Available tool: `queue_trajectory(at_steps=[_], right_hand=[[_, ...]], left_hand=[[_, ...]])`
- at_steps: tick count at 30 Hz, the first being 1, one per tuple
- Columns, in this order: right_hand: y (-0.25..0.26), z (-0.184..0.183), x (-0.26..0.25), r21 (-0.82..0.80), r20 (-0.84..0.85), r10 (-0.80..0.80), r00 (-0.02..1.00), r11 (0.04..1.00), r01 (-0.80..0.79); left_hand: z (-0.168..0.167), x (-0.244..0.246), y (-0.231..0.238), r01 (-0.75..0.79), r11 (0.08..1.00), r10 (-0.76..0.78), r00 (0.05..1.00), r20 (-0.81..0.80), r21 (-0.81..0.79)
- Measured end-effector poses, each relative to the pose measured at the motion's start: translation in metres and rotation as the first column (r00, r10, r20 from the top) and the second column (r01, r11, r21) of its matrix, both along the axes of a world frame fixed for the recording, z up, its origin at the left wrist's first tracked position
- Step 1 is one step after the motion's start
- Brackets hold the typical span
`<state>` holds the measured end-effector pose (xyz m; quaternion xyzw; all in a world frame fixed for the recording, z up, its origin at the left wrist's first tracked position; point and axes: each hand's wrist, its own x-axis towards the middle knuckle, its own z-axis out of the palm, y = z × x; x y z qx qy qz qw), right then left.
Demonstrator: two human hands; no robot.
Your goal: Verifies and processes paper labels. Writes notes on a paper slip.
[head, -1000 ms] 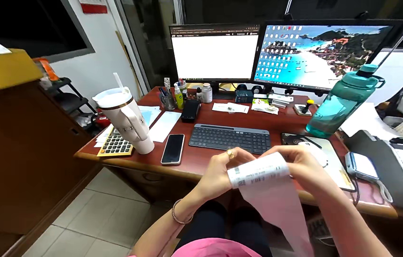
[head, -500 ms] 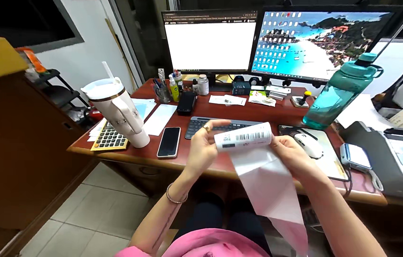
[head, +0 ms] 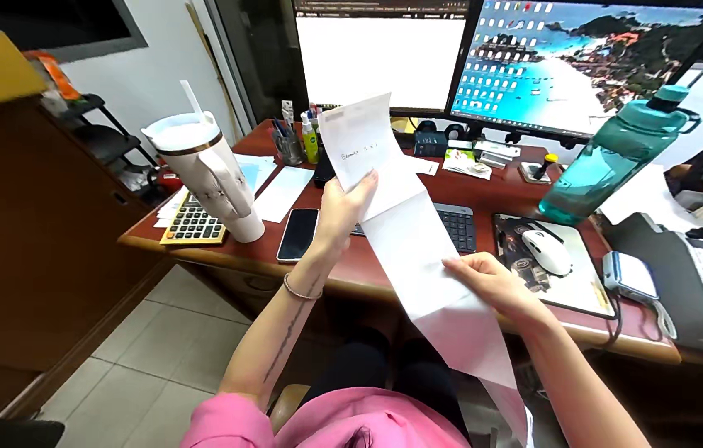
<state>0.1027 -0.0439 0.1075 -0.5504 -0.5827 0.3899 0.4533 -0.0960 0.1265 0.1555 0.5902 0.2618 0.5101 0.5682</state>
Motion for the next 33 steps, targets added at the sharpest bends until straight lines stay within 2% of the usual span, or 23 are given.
queue_trajectory(at_steps=[8,16,18,19,21,24,26,29,30,33], right_hand=[[0.003,-0.003,-0.002,0.012,0.034,0.016,0.999,1.000,-0.016],[0.001,-0.001,-0.008,-0.027,0.009,0.007,1.000,1.000,-0.007],[0.001,-0.001,-0.006,-0.044,-0.014,-0.016,1.000,0.999,0.016],[0.001,-0.001,-0.006,-0.047,-0.025,-0.039,0.999,0.998,0.037],[0.002,-0.002,-0.006,-0.037,-0.056,-0.087,0.995,0.996,0.085],[0.004,-0.004,-0.005,-0.011,-0.115,-0.066,0.991,0.998,0.066],[0.004,-0.003,-0.006,-0.028,-0.154,-0.025,0.988,0.999,0.021],[0.003,-0.002,-0.005,-0.065,-0.214,0.059,0.975,0.995,-0.074],[0.002,-0.003,-0.003,-0.077,-0.236,0.100,0.967,0.990,-0.121],[0.000,-0.012,0.006,-0.075,-0.259,0.303,0.917,0.941,-0.331]], left_hand=[[0.003,-0.011,-0.004,0.039,0.993,-0.033,0.998,0.058,-0.108],[-0.003,-0.014,0.000,0.099,0.979,-0.094,0.995,0.032,-0.176],[-0.009,-0.016,-0.003,0.148,0.987,-0.140,0.983,0.116,-0.060],[-0.016,-0.022,-0.004,0.206,0.973,-0.221,0.962,0.159,0.104],[-0.027,-0.039,-0.011,0.283,0.848,-0.359,0.929,0.093,0.449],[-0.028,-0.041,-0.014,0.224,0.617,-0.299,0.953,-0.038,0.755],[-0.024,-0.038,-0.019,0.168,0.485,-0.198,0.977,-0.080,0.858],[-0.024,-0.035,-0.036,0.154,0.338,-0.129,0.985,-0.116,0.928],[-0.027,-0.034,-0.046,0.146,0.259,-0.108,0.987,-0.122,0.955],[-0.033,-0.035,-0.082,0.152,-0.093,-0.023,0.988,-0.155,0.984]])
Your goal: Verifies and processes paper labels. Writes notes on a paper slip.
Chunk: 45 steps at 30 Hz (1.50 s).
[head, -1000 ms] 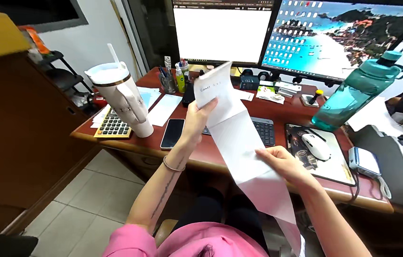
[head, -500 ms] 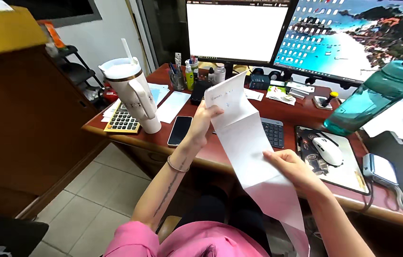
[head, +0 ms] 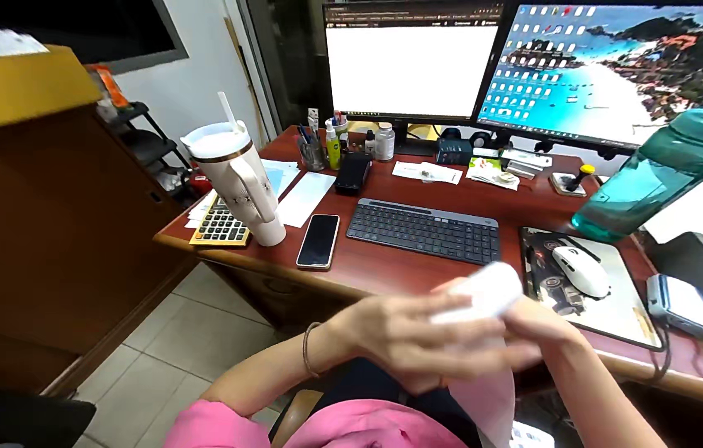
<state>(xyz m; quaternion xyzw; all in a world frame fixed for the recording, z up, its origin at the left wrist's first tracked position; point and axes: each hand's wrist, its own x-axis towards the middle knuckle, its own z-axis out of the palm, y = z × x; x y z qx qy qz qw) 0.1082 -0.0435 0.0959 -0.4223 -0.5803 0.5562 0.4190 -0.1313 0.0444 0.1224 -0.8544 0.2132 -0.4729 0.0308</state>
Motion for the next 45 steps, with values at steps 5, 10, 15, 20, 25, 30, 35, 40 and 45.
queue_trajectory(at_steps=[5,10,15,20,25,30,35,40,45], right_hand=[[0.009,-0.014,0.008,0.010,0.048,0.409,0.911,0.912,-0.410],[-0.002,-0.007,-0.006,-0.106,0.091,0.256,0.962,0.963,-0.246],[-0.006,-0.009,-0.015,-0.101,0.020,0.089,0.996,0.991,-0.087],[-0.014,-0.010,-0.014,-0.069,-0.064,-0.019,0.998,0.998,0.014],[-0.018,-0.013,-0.015,-0.010,-0.042,-0.052,0.998,0.999,0.051],[-0.016,-0.011,-0.014,-0.113,-0.039,0.039,0.999,0.993,-0.043],[-0.013,-0.011,-0.013,-0.159,-0.081,0.003,0.997,0.987,-0.016],[-0.007,-0.017,-0.017,-0.116,-0.140,-0.053,0.989,0.993,0.036],[-0.004,-0.021,-0.017,-0.123,-0.169,-0.013,0.986,0.992,-0.008]], left_hand=[[-0.014,-0.011,-0.006,0.257,0.942,-0.193,0.942,-0.275,0.218],[-0.033,-0.015,0.003,0.395,0.919,-0.343,0.813,-0.470,0.013],[-0.029,-0.010,0.013,0.160,0.940,-0.116,0.981,-0.157,0.303],[-0.022,-0.008,0.019,-0.036,0.988,0.047,0.997,0.065,-0.151],[0.015,-0.008,0.035,0.093,0.512,-0.157,0.988,0.014,-0.854],[0.004,0.004,0.060,0.072,0.481,0.095,0.986,0.134,-0.874],[-0.014,-0.007,0.078,-0.019,0.869,0.039,0.999,0.031,-0.494],[-0.028,-0.015,0.046,-0.042,0.997,0.038,0.997,-0.064,-0.057],[-0.034,-0.017,0.023,-0.118,0.946,0.140,0.989,-0.054,0.302]])
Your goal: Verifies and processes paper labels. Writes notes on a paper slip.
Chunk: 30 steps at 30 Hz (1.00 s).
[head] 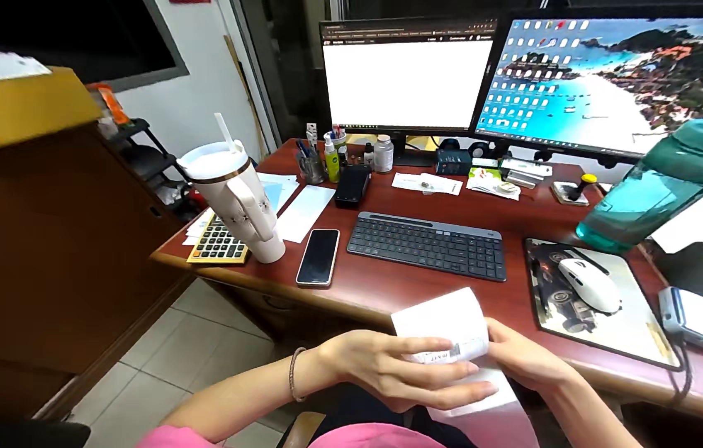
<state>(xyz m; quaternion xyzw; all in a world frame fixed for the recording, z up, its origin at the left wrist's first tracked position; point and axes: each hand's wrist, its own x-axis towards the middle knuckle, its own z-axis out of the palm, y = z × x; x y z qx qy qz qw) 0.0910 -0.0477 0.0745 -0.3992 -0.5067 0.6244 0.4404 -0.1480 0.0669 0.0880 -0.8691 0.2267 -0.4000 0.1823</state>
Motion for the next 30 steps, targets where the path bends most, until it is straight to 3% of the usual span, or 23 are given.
queue_trajectory(at_steps=[2,3,4,6,7,9,11,12,13,15,17,20,22,25,30], right_hand=[[0.001,0.001,-0.001,0.022,0.044,-0.023,0.999,1.000,0.022],[0.002,0.002,-0.002,0.060,0.074,-0.056,0.996,0.997,0.051],[0.003,0.002,-0.003,0.119,0.120,-0.106,0.987,0.989,0.092],[0.006,0.000,-0.002,0.283,0.220,-0.240,0.946,0.943,0.174],[0.007,0.000,-0.001,0.360,0.229,-0.313,0.922,0.907,0.219],[0.006,-0.001,0.002,0.473,0.212,-0.425,0.880,0.833,0.288],[0.006,-0.001,0.002,0.543,0.249,-0.504,0.827,0.780,0.312],[0.006,-0.002,0.001,0.569,0.291,-0.531,0.796,0.765,0.302],[0.006,-0.002,0.001,0.587,0.334,-0.546,0.768,0.758,0.284],[0.007,-0.002,0.007,0.610,0.410,-0.561,0.719,0.755,0.242],[0.008,-0.003,0.032,0.640,0.504,-0.630,0.590,0.732,0.234],[0.005,-0.021,0.103,0.813,0.527,-0.847,0.063,0.525,0.252],[-0.005,-0.038,0.154,0.839,0.531,-0.826,-0.188,0.482,0.253],[-0.016,-0.069,0.201,0.798,0.599,-0.742,-0.301,0.524,0.297],[-0.010,-0.090,0.223,0.753,0.656,-0.695,-0.293,0.576,0.318]], left_hand=[[-0.006,-0.001,0.003,0.001,1.000,-0.001,1.000,-0.014,-0.011],[-0.013,-0.002,0.004,0.001,0.994,-0.002,1.000,-0.009,-0.107],[-0.020,-0.003,0.004,-0.018,0.963,0.025,0.999,0.020,-0.268],[-0.030,0.003,0.000,-0.017,0.783,0.118,0.986,0.121,-0.622],[-0.032,0.005,-0.003,-0.008,0.623,0.150,0.983,0.109,-0.783],[-0.032,0.008,-0.007,0.027,0.171,0.054,0.998,0.037,-0.985],[-0.025,0.012,-0.008,-0.022,-0.305,-0.113,0.993,0.013,-0.952],[-0.026,0.015,-0.008,-0.038,-0.421,-0.154,0.988,0.030,-0.906],[-0.030,0.018,-0.008,-0.032,-0.450,-0.155,0.987,0.043,-0.892],[-0.044,0.027,-0.006,0.041,-0.407,-0.080,0.994,0.080,-0.913],[-0.055,0.037,-0.001,0.120,-0.392,0.046,0.993,0.111,-0.912],[-0.073,0.043,0.025,0.187,-0.398,0.211,0.972,0.109,-0.898],[-0.084,0.044,0.051,0.210,-0.396,0.319,0.944,0.080,-0.894],[-0.097,0.043,0.087,0.225,-0.355,0.443,0.895,0.049,-0.907],[-0.105,0.046,0.112,0.224,-0.366,0.494,0.869,0.015,-0.903]])
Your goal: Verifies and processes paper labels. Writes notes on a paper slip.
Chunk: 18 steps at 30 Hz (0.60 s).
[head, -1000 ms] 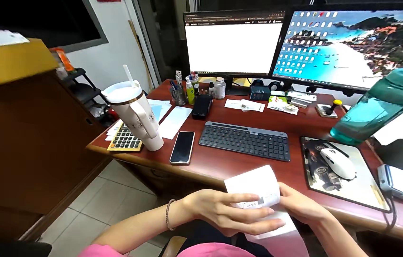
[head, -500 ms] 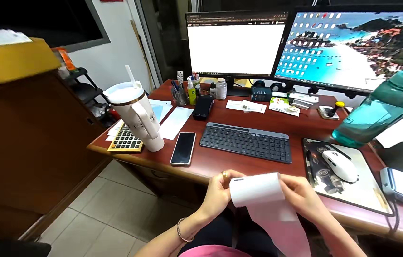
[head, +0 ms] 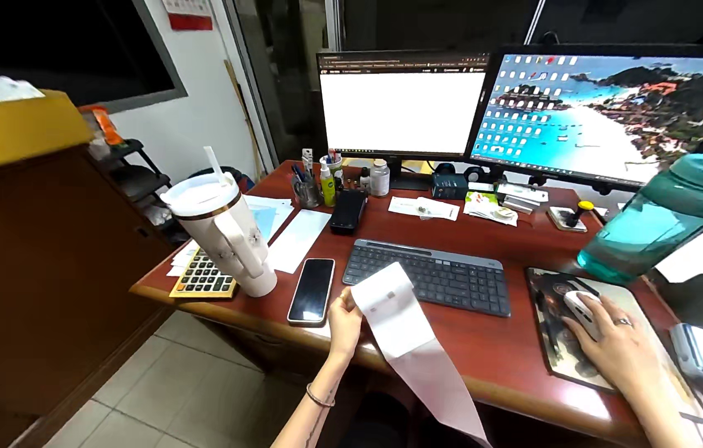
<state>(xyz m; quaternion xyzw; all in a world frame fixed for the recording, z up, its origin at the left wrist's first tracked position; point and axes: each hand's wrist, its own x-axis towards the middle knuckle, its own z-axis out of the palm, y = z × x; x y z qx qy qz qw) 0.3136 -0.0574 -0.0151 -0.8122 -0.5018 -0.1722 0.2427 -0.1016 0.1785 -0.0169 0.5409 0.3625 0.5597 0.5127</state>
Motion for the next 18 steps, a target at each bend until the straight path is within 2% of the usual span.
queue_trajectory(at_steps=[10,18], right_hand=[[0.003,-0.008,0.008,0.077,0.064,0.078,0.995,0.994,-0.083],[0.002,-0.011,0.009,0.079,0.073,0.061,0.995,0.995,-0.066]], left_hand=[[-0.001,-0.002,-0.005,0.046,0.999,-0.046,0.998,-0.044,0.021],[-0.002,-0.003,-0.007,0.056,0.998,-0.055,0.998,-0.024,0.033]])
